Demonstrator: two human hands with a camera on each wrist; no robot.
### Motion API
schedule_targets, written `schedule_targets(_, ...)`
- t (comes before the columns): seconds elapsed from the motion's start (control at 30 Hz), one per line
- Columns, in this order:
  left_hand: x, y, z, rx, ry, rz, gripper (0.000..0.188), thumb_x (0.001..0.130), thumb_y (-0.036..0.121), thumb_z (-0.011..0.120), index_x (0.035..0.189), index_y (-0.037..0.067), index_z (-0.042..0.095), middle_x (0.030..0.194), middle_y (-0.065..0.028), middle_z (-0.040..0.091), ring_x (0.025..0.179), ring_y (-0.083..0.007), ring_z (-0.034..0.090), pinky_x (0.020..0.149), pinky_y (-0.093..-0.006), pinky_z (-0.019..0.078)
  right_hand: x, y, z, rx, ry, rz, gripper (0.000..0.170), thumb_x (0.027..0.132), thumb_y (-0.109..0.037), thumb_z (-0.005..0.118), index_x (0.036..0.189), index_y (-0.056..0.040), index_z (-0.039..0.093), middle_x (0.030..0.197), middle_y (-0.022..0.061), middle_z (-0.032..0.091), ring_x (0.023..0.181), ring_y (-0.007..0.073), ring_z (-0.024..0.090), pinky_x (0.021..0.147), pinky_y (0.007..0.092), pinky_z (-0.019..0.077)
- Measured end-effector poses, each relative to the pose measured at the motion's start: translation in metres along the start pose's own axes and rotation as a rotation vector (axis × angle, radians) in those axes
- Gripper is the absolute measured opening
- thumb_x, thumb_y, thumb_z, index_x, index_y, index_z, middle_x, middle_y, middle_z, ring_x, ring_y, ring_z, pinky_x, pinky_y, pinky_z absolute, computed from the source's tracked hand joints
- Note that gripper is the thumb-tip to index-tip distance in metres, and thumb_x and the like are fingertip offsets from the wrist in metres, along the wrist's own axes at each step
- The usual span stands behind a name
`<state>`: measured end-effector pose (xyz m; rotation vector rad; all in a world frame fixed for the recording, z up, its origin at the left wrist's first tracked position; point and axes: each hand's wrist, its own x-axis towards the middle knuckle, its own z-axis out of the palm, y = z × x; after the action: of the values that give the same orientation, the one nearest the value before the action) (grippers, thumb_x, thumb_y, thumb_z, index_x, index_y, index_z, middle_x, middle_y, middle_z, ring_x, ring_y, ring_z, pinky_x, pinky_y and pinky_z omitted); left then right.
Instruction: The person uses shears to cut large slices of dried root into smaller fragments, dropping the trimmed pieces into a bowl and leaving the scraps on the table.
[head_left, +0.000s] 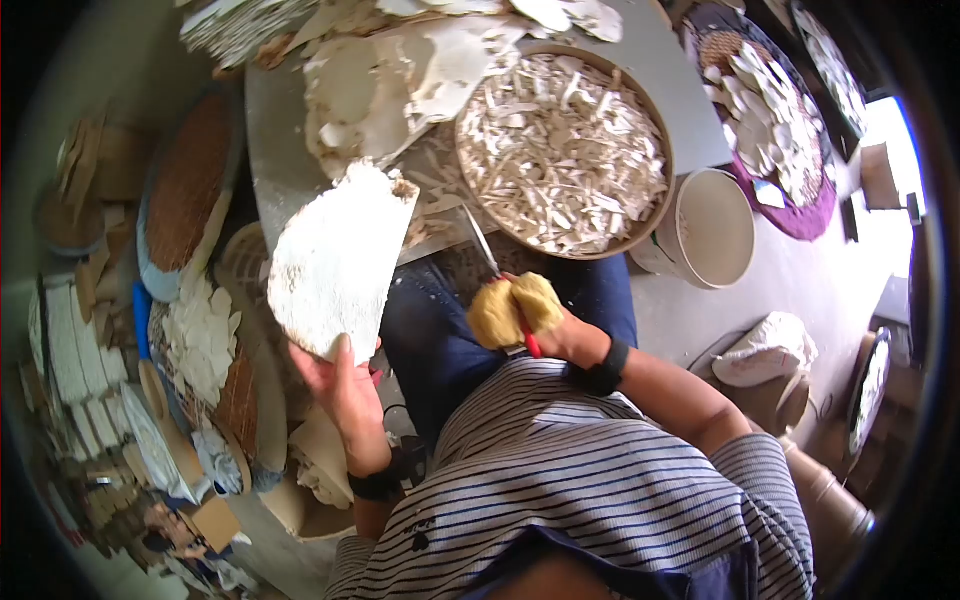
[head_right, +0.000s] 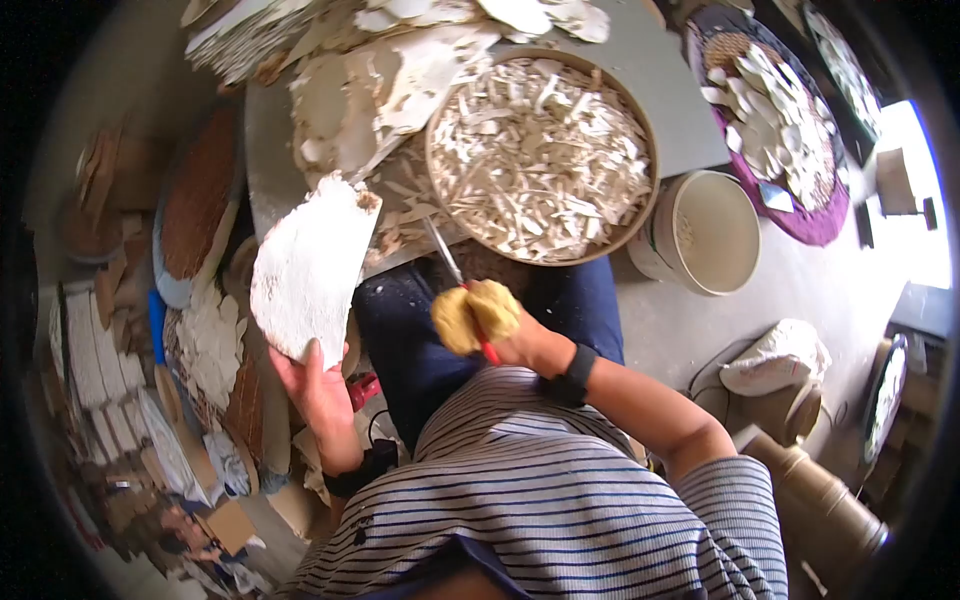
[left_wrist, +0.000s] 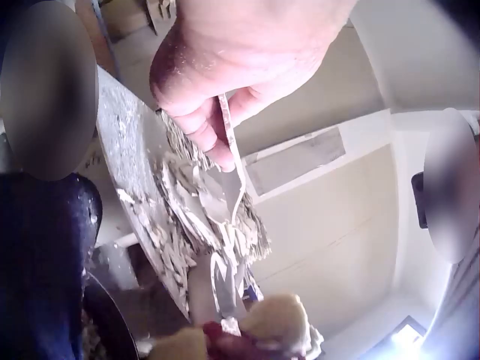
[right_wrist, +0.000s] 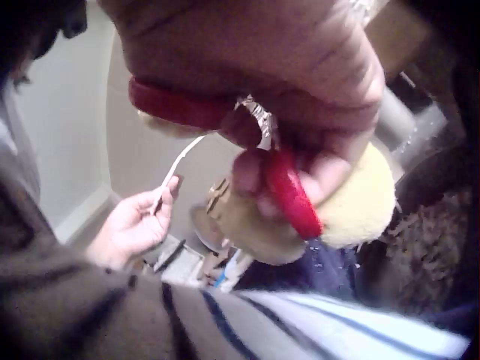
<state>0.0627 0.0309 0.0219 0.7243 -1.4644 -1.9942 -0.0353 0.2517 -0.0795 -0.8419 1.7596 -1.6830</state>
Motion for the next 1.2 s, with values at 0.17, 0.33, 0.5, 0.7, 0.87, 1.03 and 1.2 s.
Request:
schedule_targets(0.17, -0.017, -0.017, 0.028, -0.027, -0.121, 0.056, 0.073, 0.081, -0.005, 0.049, 0.141, 0.013, 0.012, 0.141, -0.0136, 0.024, 0.126, -0.0299, 0.031, 0.100, -0.0427, 0.0320, 0.029, -0.040, 0.001, 0.009, 0.181, -0.144, 0.024, 0.081, -0.010, 0.053, 0.103, -0.0022, 0.057, 0.101, 0.0142, 0.059, 0.096, 0.0293, 0.055, 0.085, 0.0376, 0.0416)
schedule_targets(0.33, -0.023, -0.032, 0.038, 0.005, -0.191, 0.032, 0.081, 0.079, -0.010, 0.050, 0.142, 0.015, 0.007, 0.144, -0.0133, 0.017, 0.131, -0.0277, 0.023, 0.106, -0.0418, 0.0209, 0.026, -0.014, 0.002, -0.110, 0.164, -0.155, 0.029, 0.082, -0.009, 0.052, 0.110, -0.0022, 0.053, 0.108, 0.0144, 0.056, 0.103, 0.0291, 0.051, 0.091, 0.0361, 0.0383)
schedule_targets(0.5, -0.022, -0.032, 0.047, -0.020, -0.195, 0.017, 0.085, 0.079, -0.011, 0.051, 0.143, 0.018, 0.004, 0.145, -0.0120, 0.015, 0.131, -0.0268, 0.022, 0.107, -0.0417, 0.0203, 0.020, -0.009, -0.003, -0.193, 0.148, -0.179, 0.030, 0.078, -0.011, 0.055, 0.107, -0.0021, 0.054, 0.106, 0.0159, 0.055, 0.102, 0.0328, 0.049, 0.091, 0.0383, 0.0374)
schedule_targets(0.7, -0.018, -0.032, 0.057, 0.017, -0.237, 0.012, 0.083, 0.079, -0.011, 0.049, 0.142, 0.019, 0.005, 0.145, -0.0123, 0.015, 0.130, -0.0270, 0.023, 0.105, -0.0418, 0.0229, 0.024, -0.011, -0.008, -0.328, 0.216, -0.158, 0.025, 0.078, -0.011, 0.054, 0.101, -0.0012, 0.055, 0.098, 0.0170, 0.056, 0.096, 0.0343, 0.051, 0.084, 0.0377, 0.0413)
schedule_targets(0.87, -0.015, -0.031, 0.061, 0.165, -0.123, -0.065, 0.078, 0.080, -0.007, 0.051, 0.141, 0.019, 0.010, 0.139, -0.0132, 0.024, 0.117, -0.0287, 0.040, 0.082, -0.0409, 0.0470, 0.024, -0.004, -0.006, -0.300, 0.265, -0.162, 0.023, 0.077, -0.014, 0.055, 0.096, -0.0015, 0.056, 0.094, 0.0175, 0.057, 0.089, 0.0351, 0.054, 0.078, 0.0385, 0.0450)
schedule_targets(1.03, -0.005, -0.030, 0.058, 0.185, -0.155, -0.124, 0.081, 0.080, -0.003, 0.056, 0.140, 0.022, 0.008, 0.140, -0.0135, 0.021, 0.117, -0.0293, 0.038, 0.074, -0.0419, 0.0511, 0.024, -0.029, -0.010, -0.253, 0.290, -0.078, 0.024, 0.074, -0.020, 0.058, 0.092, -0.0038, 0.057, 0.090, 0.0151, 0.058, 0.086, 0.0349, 0.055, 0.075, 0.0392, 0.0465)
schedule_targets(1.2, 0.003, -0.028, 0.055, 0.198, -0.180, -0.138, 0.082, 0.079, -0.005, 0.055, 0.140, 0.021, 0.006, 0.139, -0.0144, 0.024, 0.115, -0.0291, 0.041, 0.073, -0.0407, 0.0517, 0.026, -0.011, -0.006, -0.445, 0.290, -0.166, 0.027, 0.072, -0.022, 0.061, 0.091, -0.0042, 0.057, 0.088, 0.0147, 0.059, 0.085, 0.0345, 0.056, 0.074, 0.0391, 0.0467)
